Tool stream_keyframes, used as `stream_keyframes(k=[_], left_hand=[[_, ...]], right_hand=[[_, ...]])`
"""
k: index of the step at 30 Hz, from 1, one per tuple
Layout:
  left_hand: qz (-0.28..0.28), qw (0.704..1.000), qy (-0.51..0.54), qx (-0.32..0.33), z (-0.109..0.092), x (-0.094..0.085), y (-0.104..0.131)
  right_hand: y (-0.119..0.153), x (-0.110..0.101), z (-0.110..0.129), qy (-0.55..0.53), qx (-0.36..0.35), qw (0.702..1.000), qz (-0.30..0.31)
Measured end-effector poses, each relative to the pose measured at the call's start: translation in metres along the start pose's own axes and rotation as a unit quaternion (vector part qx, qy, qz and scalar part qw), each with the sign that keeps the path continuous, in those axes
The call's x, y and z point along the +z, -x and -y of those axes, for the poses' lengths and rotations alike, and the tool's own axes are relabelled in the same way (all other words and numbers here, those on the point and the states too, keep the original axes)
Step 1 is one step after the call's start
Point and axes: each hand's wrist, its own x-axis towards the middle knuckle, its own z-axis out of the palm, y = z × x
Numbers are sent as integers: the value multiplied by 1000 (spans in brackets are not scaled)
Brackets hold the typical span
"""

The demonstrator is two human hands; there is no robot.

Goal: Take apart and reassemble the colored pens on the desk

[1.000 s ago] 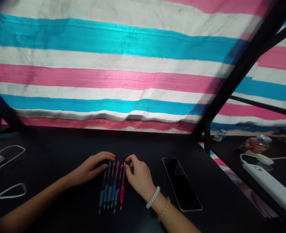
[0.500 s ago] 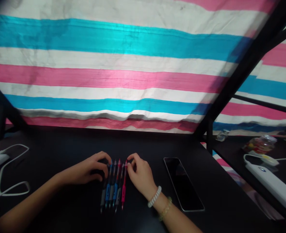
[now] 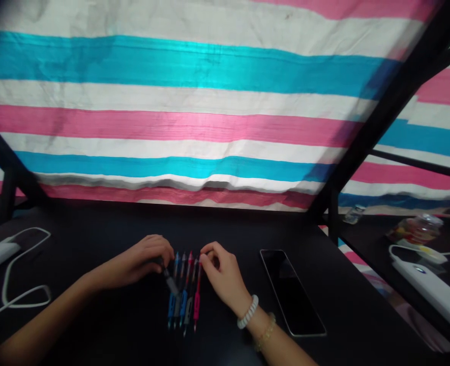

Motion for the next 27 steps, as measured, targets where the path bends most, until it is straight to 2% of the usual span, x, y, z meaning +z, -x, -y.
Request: stream_keyframes(k=[4,7,10,13,18,23,27], left_hand=[[-72,996,-46,-16,-2,11,-2],[-103,983,-149,25,-2,27,-4],[-124,963,-234,55,-5,37,-4],[-116,946,-298,53,-11,40,-6],[-91,926,-365,-18,-21,44,-10],[-37,936,-339,-91,-29,50,-10],[-19,948,-296,-118,-32,49,-8]], right_hand=[[4,-4,10,-12,-32,997,65],[5,-4,13,28,-72,990,117],[6,-2,10,112,-98,978,143],[7,1,5,164,-118,969,141],[9,7,0,219,-138,959,120],[8,12,4,311,-151,929,130],[9,14,7,369,-185,905,100]])
